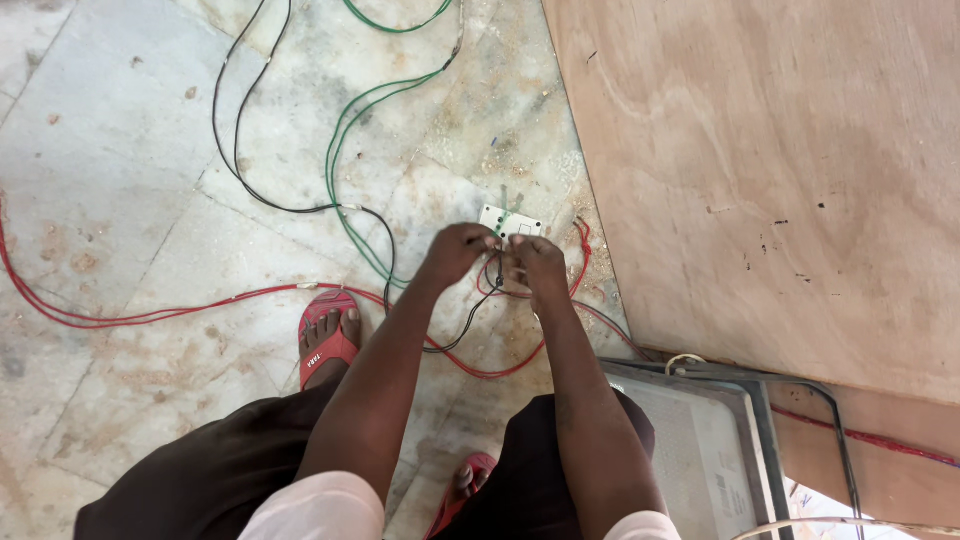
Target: The person places a wooden trim piece into a cabinet, then moves to the floor to work on an electrical outlet. They strip the ends of green and red wires and connect them to the terminals of a white wall socket, securing the connections by hand.
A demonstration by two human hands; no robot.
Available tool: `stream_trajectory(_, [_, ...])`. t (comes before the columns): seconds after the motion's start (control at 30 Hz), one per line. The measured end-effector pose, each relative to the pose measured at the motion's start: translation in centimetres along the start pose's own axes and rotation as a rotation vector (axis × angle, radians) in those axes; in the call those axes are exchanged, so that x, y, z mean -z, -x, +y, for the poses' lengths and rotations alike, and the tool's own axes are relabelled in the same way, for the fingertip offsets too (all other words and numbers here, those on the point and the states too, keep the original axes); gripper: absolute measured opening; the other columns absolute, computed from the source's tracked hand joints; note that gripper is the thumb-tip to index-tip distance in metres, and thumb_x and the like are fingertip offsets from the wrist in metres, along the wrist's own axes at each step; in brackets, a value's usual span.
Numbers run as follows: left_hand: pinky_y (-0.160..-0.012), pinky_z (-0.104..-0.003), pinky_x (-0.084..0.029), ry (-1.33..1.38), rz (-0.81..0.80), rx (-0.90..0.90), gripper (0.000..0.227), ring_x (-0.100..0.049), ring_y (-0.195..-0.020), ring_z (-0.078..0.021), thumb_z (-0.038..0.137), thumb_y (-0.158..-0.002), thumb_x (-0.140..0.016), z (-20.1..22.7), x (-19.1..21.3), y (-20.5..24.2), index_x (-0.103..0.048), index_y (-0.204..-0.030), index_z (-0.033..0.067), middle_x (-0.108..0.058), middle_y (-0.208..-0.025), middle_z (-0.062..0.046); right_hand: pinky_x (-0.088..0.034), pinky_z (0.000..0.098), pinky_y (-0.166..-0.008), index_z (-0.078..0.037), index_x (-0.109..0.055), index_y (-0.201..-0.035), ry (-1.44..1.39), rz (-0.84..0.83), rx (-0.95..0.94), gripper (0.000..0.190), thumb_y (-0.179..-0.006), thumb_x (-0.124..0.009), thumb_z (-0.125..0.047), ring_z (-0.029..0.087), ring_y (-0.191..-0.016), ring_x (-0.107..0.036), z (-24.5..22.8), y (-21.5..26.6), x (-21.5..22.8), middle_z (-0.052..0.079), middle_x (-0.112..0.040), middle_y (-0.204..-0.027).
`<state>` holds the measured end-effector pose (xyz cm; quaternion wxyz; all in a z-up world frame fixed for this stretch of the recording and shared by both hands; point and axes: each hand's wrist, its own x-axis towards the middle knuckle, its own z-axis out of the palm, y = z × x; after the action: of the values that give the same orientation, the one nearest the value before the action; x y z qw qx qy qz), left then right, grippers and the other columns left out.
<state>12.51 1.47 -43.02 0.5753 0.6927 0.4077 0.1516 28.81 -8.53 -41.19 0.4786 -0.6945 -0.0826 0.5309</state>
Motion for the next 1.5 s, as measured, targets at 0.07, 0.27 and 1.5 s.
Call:
stream_trajectory(0.07, [-0.073,-0.039,-0.054,0.028,-0.091,-0.001,0.02,-0.071,-0.075,-0.0244,0.027,-0.095,-0.068,0.4,-0.8,0.2,-0.075,-0.096,0.0078,-0.074,-0.083,-0.011,-0.052,0.027,-0.063,-0.007,-0.072,-0.109,-0.056,-0.008,0.023,0.021,-0.099,-0.064,-0.024,0.011,-0.072,-0.066,-1.3,0.3,-0.6,0.001,-0.072,-0.092])
stream_trajectory(0.27, [-0.07,-0.039,-0.052,-0.078,-0.028,-0.055,0.016,-0.069,-0.073,-0.024,0.023,-0.093,-0.071,5.3,1.4,0.6,-0.073,-0.098,0.0078,-0.073,-0.083,-0.011,-0.055,0.0268,-0.07,-0.009,-0.069,-0.106,-0.234,-0.035,0.083,0.017,-0.099,-0.067,-0.024,0.011,-0.081,-0.069,-4.4,1.8,-1.8,0.002,-0.072,-0.095])
stream_trajectory(1.5, [-0.093,-0.047,-0.053,-0.178,0.16,0.42,0.037,-0.069,-0.107,-0.037,0.029,-0.093,-0.069,-6.6,-6.7,-0.8,-0.072,-0.125,0.0124,-0.075,-0.112,-0.017,-0.048,0.0236,-0.054,-0.006,-0.076,-0.093,0.271,0.003,-0.07,0.011,-0.092,-0.072,-0.017,0.008,-0.064,-0.061,2.8,-1.0,0.4,0.001,-0.07,-0.077])
